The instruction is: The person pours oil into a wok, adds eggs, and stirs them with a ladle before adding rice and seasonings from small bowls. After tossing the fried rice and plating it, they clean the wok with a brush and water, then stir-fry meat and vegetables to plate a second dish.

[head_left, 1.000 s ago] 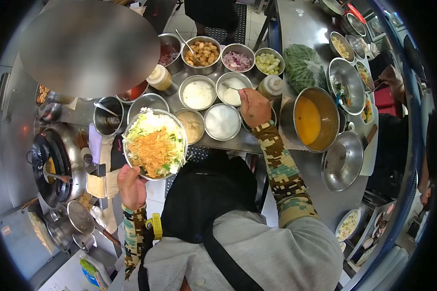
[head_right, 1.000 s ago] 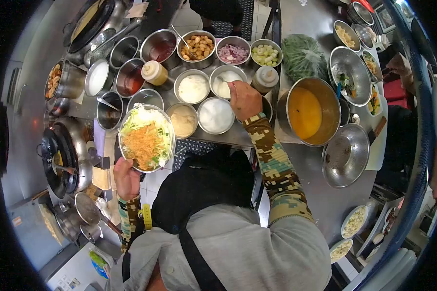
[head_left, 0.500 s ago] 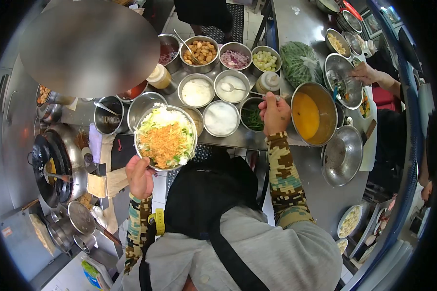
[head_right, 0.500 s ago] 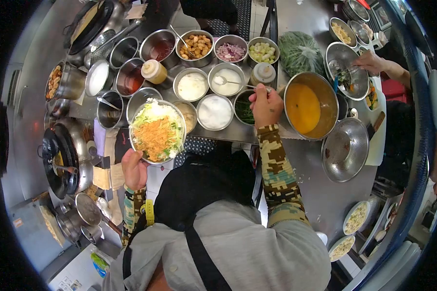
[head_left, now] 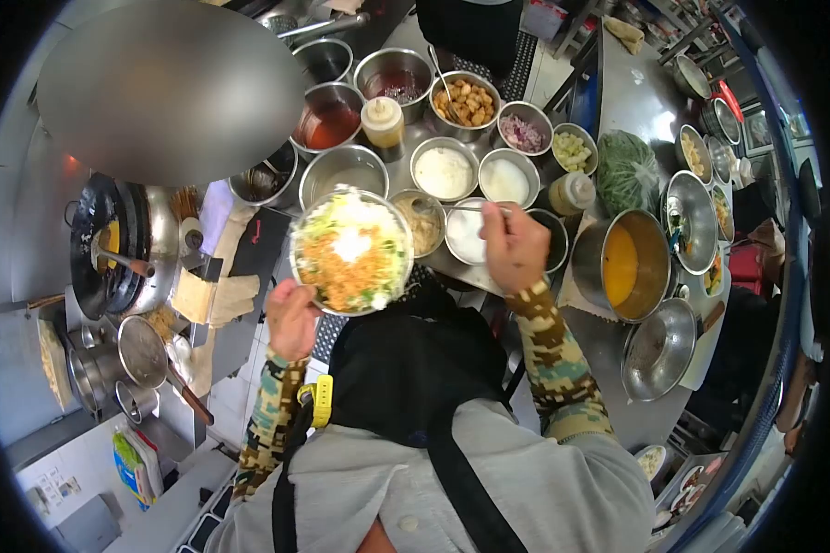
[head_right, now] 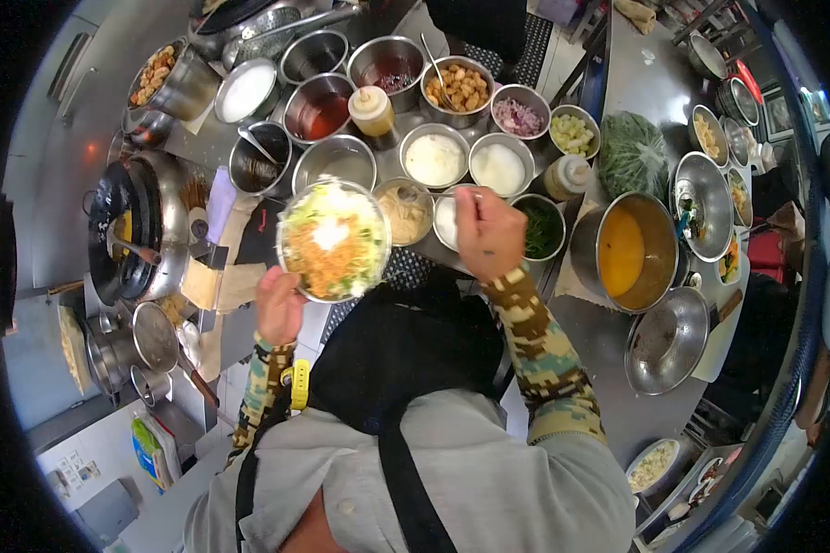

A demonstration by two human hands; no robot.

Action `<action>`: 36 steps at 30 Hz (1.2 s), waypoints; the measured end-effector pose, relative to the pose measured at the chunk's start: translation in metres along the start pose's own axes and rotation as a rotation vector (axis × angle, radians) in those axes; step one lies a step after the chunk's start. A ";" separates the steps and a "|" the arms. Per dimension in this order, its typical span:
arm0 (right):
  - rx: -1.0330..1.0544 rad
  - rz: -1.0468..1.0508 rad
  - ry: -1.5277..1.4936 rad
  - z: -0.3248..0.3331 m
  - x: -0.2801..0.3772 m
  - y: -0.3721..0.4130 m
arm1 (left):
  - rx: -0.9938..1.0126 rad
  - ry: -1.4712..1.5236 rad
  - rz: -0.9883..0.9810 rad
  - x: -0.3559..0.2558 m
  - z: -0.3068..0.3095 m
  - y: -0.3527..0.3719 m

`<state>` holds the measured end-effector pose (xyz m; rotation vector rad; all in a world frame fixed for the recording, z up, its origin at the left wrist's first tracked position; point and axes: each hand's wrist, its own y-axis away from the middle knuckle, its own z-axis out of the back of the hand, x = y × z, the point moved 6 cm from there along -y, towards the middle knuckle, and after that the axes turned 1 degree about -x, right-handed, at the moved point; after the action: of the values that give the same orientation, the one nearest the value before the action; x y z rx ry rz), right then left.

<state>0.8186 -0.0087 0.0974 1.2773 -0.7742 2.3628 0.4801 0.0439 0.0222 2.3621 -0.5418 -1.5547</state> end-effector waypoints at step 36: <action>0.157 -0.177 -0.219 -0.017 0.043 0.029 | -0.127 0.058 0.000 0.048 0.075 0.026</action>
<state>0.7688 -0.0190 0.1175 1.6198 -0.5182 2.2033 0.4238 -0.0014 -0.0357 2.3036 -0.4183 -1.4701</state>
